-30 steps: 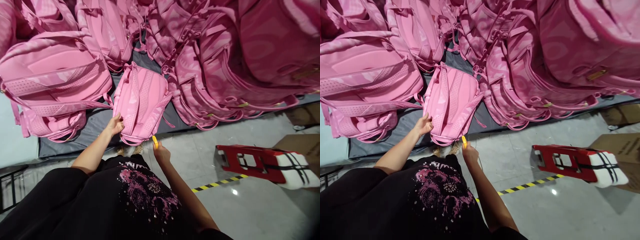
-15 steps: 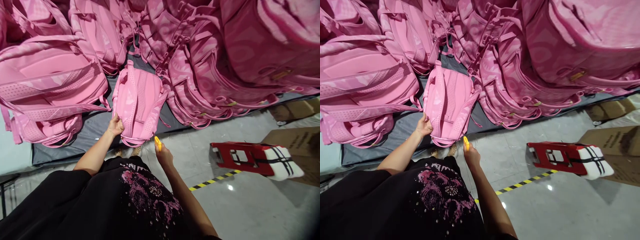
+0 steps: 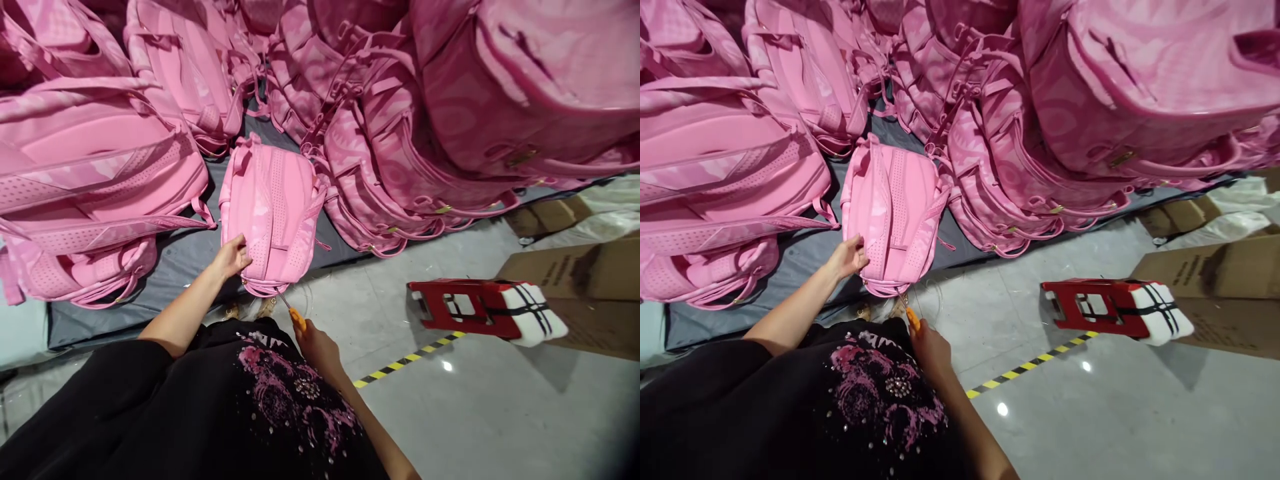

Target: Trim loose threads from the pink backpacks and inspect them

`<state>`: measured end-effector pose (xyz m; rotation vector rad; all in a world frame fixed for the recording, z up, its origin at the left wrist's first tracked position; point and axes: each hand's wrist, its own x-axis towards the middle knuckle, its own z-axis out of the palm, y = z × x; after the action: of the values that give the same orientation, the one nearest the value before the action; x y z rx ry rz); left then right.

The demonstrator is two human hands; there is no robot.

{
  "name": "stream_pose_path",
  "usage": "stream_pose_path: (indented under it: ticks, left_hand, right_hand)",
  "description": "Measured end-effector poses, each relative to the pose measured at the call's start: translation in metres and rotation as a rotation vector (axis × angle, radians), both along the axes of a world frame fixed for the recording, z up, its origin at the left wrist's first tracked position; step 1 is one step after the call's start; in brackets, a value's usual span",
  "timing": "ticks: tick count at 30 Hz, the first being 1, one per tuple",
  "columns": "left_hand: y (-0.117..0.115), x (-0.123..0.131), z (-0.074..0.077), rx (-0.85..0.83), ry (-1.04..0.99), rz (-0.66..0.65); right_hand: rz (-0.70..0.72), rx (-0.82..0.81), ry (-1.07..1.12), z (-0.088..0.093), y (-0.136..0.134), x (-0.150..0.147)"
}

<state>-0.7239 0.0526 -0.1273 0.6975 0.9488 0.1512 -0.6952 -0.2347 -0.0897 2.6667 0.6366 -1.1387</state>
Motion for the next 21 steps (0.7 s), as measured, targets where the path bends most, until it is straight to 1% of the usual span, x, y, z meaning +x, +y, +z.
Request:
stream_pose_path:
  ticks: [1,3,4,5,6,7,8,9,10,11,12,13,14,15,16,17,19,20,21]
  left_hand:
    - [-0.009,-0.005,0.005,0.079,0.022,-0.008]
    - [-0.035,-0.018,0.010,0.316,-0.002,-0.059]
    - [-0.050,-0.023,0.007,0.707,-0.018,-0.184]
    - [-0.064,-0.027,0.000,1.077,-0.034,-0.373]
    - [-0.075,-0.028,-0.012,1.382,-0.051,-0.572]
    - [-0.083,-0.025,-0.026,1.631,-0.038,-0.728]
    - [-0.087,-0.019,-0.041,1.829,0.032,-0.803]
    - [-0.088,-0.009,-0.055,1.970,0.111,-0.848]
    - [-0.086,0.003,-0.065,2.061,0.171,-0.872]
    - [-0.082,0.015,-0.070,2.103,0.207,-0.890]
    - [-0.077,0.027,-0.070,2.099,0.210,-0.906]
    - [-0.071,0.038,-0.063,2.061,0.187,-0.915]
    - [-0.065,0.047,-0.051,1.996,0.156,-0.910]
    - [-0.060,0.055,-0.033,1.914,0.136,-0.880]
    - [-0.054,0.063,-0.011,1.822,0.134,-0.815]
    - [-0.049,0.069,0.012,1.724,0.139,-0.719]
    - [-0.039,0.081,0.057,1.520,0.123,-0.433]
    - [-0.036,0.085,0.075,1.415,0.061,-0.249]
    - [-0.034,0.087,0.087,1.295,-0.018,-0.079]
  right_hand:
    - [-0.013,0.022,0.000,-0.002,0.002,0.000]
    - [-0.023,0.088,0.019,-0.005,0.002,-0.003]
    - [-0.028,0.127,0.021,-0.007,0.000,-0.005]
    - [-0.033,0.165,0.019,-0.010,-0.001,-0.007]
    - [-0.050,0.200,0.001,-0.015,-0.003,-0.008]
    - [-0.078,0.221,-0.018,-0.020,-0.005,-0.009]
    - [-0.103,0.235,-0.024,-0.027,-0.006,-0.009]
    - [-0.126,0.251,-0.023,-0.034,-0.007,-0.008]
    - [-0.152,0.277,-0.041,-0.042,-0.007,-0.007]
    - [-0.176,0.301,-0.064,-0.050,-0.008,-0.005]
    - [-0.206,0.321,-0.086,-0.056,-0.009,-0.003]
    - [-0.239,0.335,-0.105,-0.061,-0.011,-0.002]
    - [-0.277,0.348,-0.115,-0.064,-0.014,-0.001]
    - [-0.319,0.367,-0.116,-0.066,-0.017,-0.001]
    - [-0.357,0.403,-0.115,-0.066,-0.021,-0.002]
    - [-0.384,0.463,-0.118,-0.063,-0.025,-0.003]
    - [-0.385,0.618,-0.132,-0.054,-0.032,-0.004]
    - [-0.357,0.664,-0.142,-0.048,-0.035,-0.005]
    - [-0.319,0.664,-0.154,-0.041,-0.036,-0.005]
